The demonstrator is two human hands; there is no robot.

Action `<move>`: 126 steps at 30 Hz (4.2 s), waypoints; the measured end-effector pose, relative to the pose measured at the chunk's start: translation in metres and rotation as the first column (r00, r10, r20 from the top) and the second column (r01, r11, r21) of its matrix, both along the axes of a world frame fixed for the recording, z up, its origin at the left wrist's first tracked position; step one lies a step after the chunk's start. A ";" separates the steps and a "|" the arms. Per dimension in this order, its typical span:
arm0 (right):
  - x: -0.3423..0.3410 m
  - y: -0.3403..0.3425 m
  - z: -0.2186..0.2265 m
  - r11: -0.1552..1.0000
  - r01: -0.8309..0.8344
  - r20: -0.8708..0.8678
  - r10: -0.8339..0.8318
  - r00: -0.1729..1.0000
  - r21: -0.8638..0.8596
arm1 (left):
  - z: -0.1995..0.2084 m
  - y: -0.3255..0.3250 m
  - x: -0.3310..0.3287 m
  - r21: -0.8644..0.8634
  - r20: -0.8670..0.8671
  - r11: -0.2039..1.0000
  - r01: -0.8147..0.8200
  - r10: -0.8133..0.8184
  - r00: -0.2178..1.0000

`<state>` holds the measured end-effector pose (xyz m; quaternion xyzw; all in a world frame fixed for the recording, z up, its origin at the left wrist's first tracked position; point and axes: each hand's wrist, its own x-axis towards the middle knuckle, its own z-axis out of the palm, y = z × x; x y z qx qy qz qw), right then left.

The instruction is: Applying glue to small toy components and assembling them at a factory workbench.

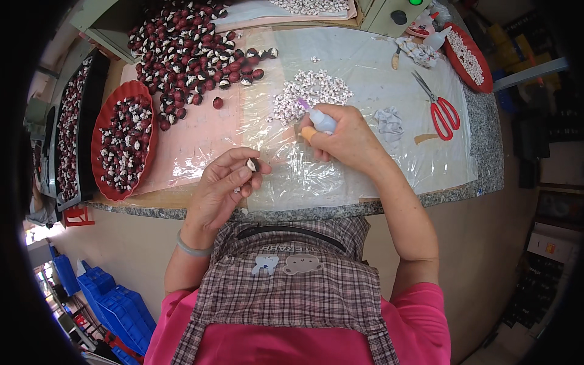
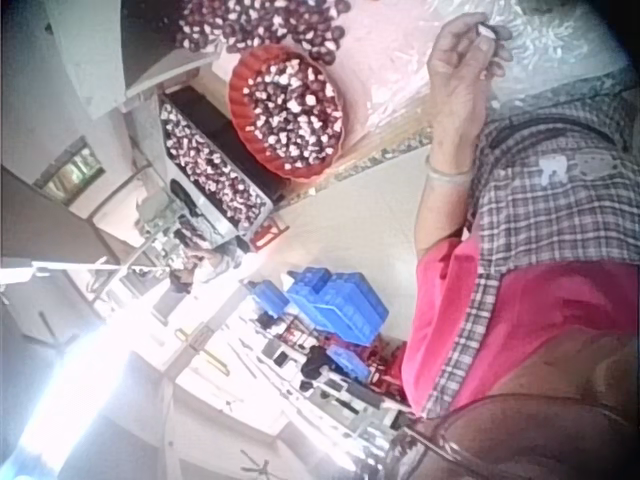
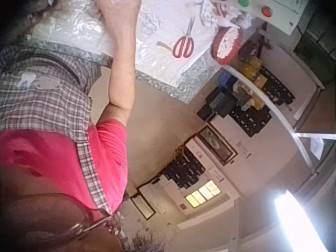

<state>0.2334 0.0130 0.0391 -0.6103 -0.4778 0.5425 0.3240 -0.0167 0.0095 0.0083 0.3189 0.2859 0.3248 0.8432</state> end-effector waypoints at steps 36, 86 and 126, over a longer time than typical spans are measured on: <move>-0.060 -0.061 -0.034 0.806 0.077 0.065 -0.142 0.988 0.587 | 0.003 -0.020 0.021 0.610 -0.486 0.776 0.158 0.209 0.849; -0.027 -0.058 0.001 0.825 0.396 -0.390 -0.236 0.890 0.404 | 0.018 0.005 0.008 0.001 -0.017 1.000 -0.022 0.022 1.000; -0.030 -0.059 0.011 0.567 -0.081 0.273 -0.263 0.925 0.820 | 0.007 0.000 0.014 0.044 -0.057 0.998 0.037 -0.034 0.998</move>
